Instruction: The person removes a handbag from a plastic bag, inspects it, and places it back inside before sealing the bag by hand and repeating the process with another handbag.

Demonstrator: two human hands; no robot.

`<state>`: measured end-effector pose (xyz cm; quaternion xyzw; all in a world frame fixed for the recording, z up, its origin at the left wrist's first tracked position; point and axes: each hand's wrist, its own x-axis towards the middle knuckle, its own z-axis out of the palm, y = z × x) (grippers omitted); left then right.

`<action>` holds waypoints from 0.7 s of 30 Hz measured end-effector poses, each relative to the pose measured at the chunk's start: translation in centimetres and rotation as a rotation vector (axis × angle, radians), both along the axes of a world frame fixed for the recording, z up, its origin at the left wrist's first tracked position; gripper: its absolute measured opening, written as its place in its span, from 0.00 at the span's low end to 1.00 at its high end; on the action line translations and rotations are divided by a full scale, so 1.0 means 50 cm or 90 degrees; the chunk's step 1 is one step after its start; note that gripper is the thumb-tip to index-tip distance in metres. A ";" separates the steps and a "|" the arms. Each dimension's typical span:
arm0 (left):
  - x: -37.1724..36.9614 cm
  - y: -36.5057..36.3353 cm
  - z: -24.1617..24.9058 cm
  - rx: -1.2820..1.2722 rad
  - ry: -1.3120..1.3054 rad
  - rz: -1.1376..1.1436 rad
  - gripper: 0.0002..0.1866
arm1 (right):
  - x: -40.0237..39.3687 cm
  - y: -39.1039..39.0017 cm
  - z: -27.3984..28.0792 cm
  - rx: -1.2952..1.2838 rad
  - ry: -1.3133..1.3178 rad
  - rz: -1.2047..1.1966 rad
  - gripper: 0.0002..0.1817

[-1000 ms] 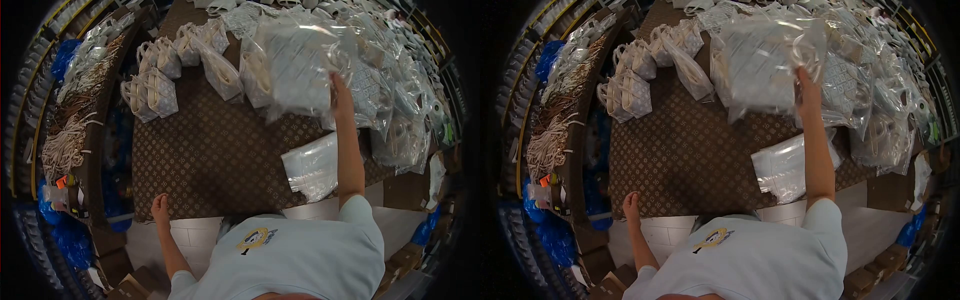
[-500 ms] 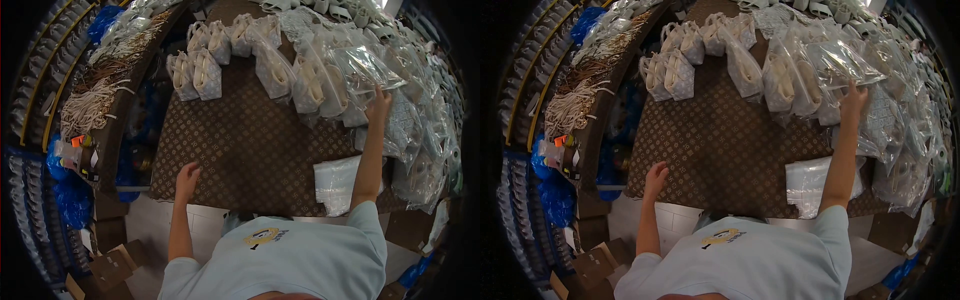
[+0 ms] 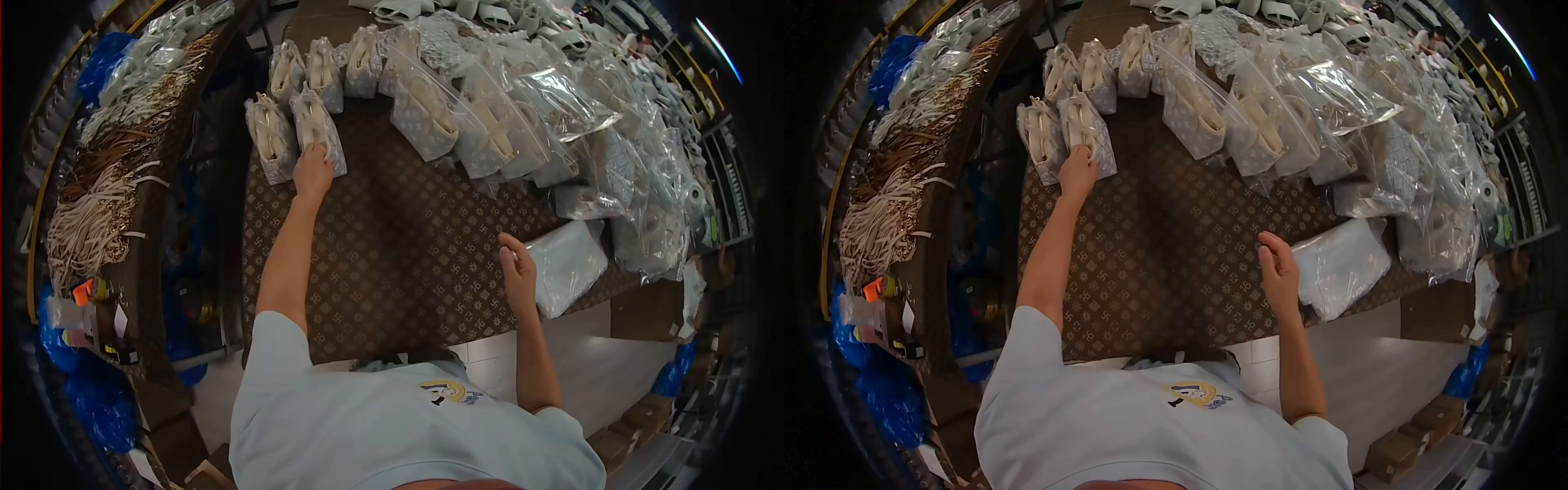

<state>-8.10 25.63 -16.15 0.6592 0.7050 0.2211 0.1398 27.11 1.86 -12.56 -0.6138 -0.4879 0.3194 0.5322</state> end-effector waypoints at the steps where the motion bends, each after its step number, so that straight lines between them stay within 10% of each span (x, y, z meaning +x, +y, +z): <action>1: -0.002 -0.033 0.005 0.038 0.022 -0.073 0.10 | -0.018 -0.009 0.008 -0.117 0.020 0.029 0.18; 4: -0.017 -0.159 0.006 0.243 0.094 -0.348 0.06 | -0.062 0.004 0.014 -0.244 0.167 0.083 0.25; 13: -0.024 -0.498 0.021 0.094 0.146 -0.823 0.05 | -0.078 -0.017 -0.150 -0.408 0.596 0.183 0.42; 16: -0.012 -0.546 -0.025 0.045 -0.166 -0.728 0.13 | -0.059 -0.064 -0.168 -0.436 0.530 0.150 0.43; 18: 0.028 -0.568 -0.061 -0.092 -0.620 -0.042 0.24 | -0.057 -0.094 -0.174 -0.468 0.510 0.102 0.44; 21: 0.067 -0.533 -0.134 -0.311 -0.781 0.092 0.36 | -0.075 -0.115 -0.179 -0.418 0.439 0.119 0.33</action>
